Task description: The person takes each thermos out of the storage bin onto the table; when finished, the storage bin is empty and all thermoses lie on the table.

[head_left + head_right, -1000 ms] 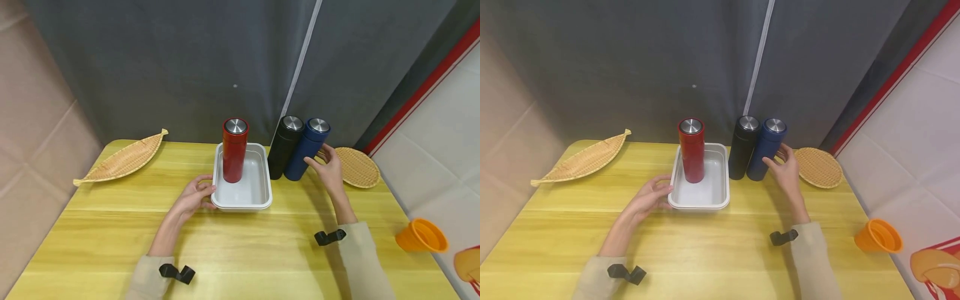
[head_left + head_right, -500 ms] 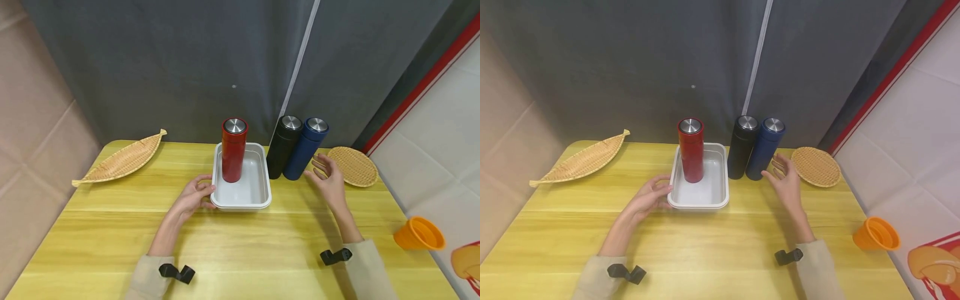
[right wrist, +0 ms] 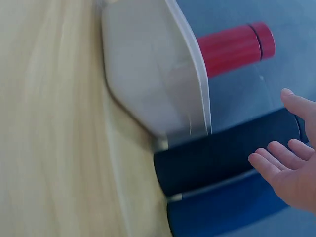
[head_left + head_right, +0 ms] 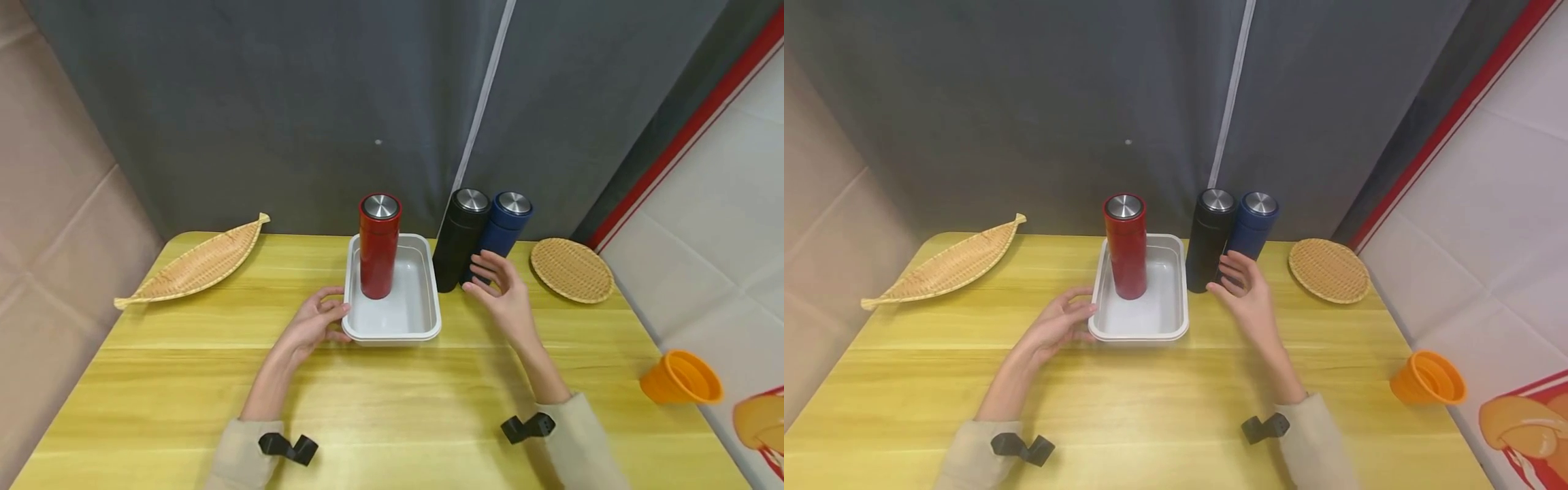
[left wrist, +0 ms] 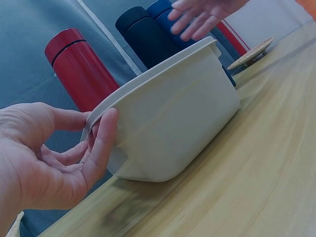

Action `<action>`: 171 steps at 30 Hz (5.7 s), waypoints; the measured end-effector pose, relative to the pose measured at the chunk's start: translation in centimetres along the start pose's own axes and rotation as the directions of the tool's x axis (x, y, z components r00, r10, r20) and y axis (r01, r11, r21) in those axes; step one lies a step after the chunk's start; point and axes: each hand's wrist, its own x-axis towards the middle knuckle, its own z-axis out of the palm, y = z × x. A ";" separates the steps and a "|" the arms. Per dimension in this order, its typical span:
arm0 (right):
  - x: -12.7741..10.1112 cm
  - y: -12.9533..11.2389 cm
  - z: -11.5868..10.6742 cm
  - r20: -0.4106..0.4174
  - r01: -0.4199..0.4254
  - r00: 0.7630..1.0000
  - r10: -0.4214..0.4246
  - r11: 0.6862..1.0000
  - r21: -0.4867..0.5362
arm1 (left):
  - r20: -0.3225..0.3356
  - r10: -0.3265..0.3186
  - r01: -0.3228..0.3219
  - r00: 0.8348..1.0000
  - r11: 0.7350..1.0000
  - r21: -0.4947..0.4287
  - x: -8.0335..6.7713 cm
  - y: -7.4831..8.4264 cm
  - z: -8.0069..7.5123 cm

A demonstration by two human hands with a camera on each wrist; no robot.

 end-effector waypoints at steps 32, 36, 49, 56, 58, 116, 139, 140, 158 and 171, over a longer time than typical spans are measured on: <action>5.0 -1.8 11.9 0.141 -0.107 0.983 0.115 0.992 -0.062 | -0.023 0.006 -0.006 1.000 1.000 -0.003 0.2 0.0 -0.1; 5.6 -1.2 12.5 0.156 -0.133 0.977 0.147 0.986 -0.097 | -0.019 -0.001 0.001 1.000 1.000 -0.009 0.1 0.0 -0.1; 6.2 -0.7 13.5 0.131 -0.117 0.982 0.139 0.980 -0.163 | -0.010 0.003 -0.003 1.000 1.000 -0.006 0.0 0.0 -0.1; 5.9 -0.8 13.5 0.110 -0.102 0.987 0.120 0.983 -0.156 | -0.016 0.003 -0.004 1.000 1.000 -0.010 0.0 -0.1 0.1; 5.8 -0.8 13.4 0.105 -0.099 0.988 0.117 0.982 -0.162 | -0.015 0.003 -0.003 1.000 1.000 -0.009 0.0 -0.2 0.1; 2.2 -5.6 -6.8 -0.153 -0.124 0.986 0.064 0.900 -0.417 | -0.084 0.029 -0.031 0.996 0.999 -0.024 -1.9 -0.4 0.4; 5.9 0.1 -9.1 -0.361 -0.377 0.899 0.247 0.856 -0.354 | -0.068 0.053 -0.055 0.996 0.998 -0.032 -2.0 -0.4 0.1; 6.1 0.2 -9.1 -0.358 -0.373 0.901 0.245 0.858 -0.353 | -0.068 0.053 -0.055 0.996 0.998 -0.034 -2.0 -0.4 0.1; 6.0 1.3 -9.8 -0.319 -0.352 0.915 0.247 0.875 -0.332 | -0.065 0.039 -0.042 0.997 0.999 -0.031 -1.6 -0.1 0.5; 6.4 2.0 -10.2 -0.246 -0.321 0.938 0.243 0.877 -0.357 | -0.070 0.053 -0.054 0.996 0.998 -0.014 -1.3 -0.2 0.3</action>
